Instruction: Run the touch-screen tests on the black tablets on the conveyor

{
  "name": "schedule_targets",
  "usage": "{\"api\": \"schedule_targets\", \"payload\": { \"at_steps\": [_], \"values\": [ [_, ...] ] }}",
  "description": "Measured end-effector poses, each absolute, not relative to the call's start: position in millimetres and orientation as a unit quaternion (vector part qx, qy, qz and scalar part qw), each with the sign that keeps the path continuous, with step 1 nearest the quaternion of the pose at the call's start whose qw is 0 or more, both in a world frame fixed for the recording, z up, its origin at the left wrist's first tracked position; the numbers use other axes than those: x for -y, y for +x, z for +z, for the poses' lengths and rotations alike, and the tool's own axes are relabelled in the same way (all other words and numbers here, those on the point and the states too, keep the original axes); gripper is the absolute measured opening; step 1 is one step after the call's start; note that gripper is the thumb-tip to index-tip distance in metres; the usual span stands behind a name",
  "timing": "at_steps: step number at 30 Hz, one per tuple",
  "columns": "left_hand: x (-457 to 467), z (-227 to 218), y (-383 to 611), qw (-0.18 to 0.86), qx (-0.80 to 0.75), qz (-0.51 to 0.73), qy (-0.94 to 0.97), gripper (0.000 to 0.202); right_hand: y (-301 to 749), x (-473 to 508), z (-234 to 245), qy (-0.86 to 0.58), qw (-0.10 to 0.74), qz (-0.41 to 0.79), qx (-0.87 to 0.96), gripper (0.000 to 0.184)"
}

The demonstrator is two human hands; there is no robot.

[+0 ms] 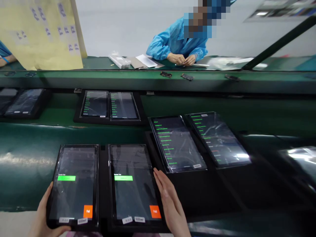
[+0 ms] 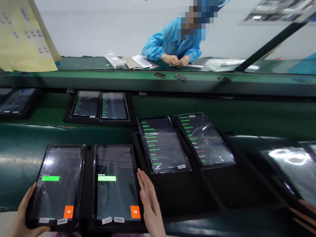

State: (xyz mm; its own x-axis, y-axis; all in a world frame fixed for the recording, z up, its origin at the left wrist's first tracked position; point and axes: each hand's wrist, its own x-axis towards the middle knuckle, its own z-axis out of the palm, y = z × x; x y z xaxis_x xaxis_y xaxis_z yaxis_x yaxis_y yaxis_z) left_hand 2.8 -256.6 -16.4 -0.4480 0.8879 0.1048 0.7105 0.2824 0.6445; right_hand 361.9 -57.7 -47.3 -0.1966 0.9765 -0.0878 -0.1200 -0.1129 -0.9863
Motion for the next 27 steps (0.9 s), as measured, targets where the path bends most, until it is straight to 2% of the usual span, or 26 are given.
{"api": "schedule_targets", "payload": {
  "at_steps": [9,16,19,21,25,27],
  "values": [
    [254.6,-5.8,7.9,0.214,-0.808,0.321,0.446,0.102,358.3,58.8,-35.5,-0.459,0.412,0.576,0.536,0.052],
    [258.9,-9.4,-3.7,0.185,-0.793,0.287,0.504,0.108,359.3,59.0,-38.2,-0.465,0.394,0.565,0.557,0.054],
    [255.2,3.0,-9.1,0.179,-0.794,0.254,0.522,0.102,360.6,58.0,-38.5,-0.473,0.366,0.536,0.596,0.048],
    [246.3,13.6,-9.9,0.135,-0.799,0.217,0.544,0.092,361.3,56.8,-37.4,-0.48,0.346,0.516,0.619,0.043],
    [217.2,28.3,0.5,-0.022,-0.754,0.153,0.638,0.077,362.4,54.6,-33.8,-0.485,0.316,0.503,0.642,0.041],
    [203.3,31.2,9.5,-0.054,-0.705,0.128,0.696,0.073,362.9,54.1,-32.4,-0.486,0.3,0.492,0.657,0.041]
  ]
}}
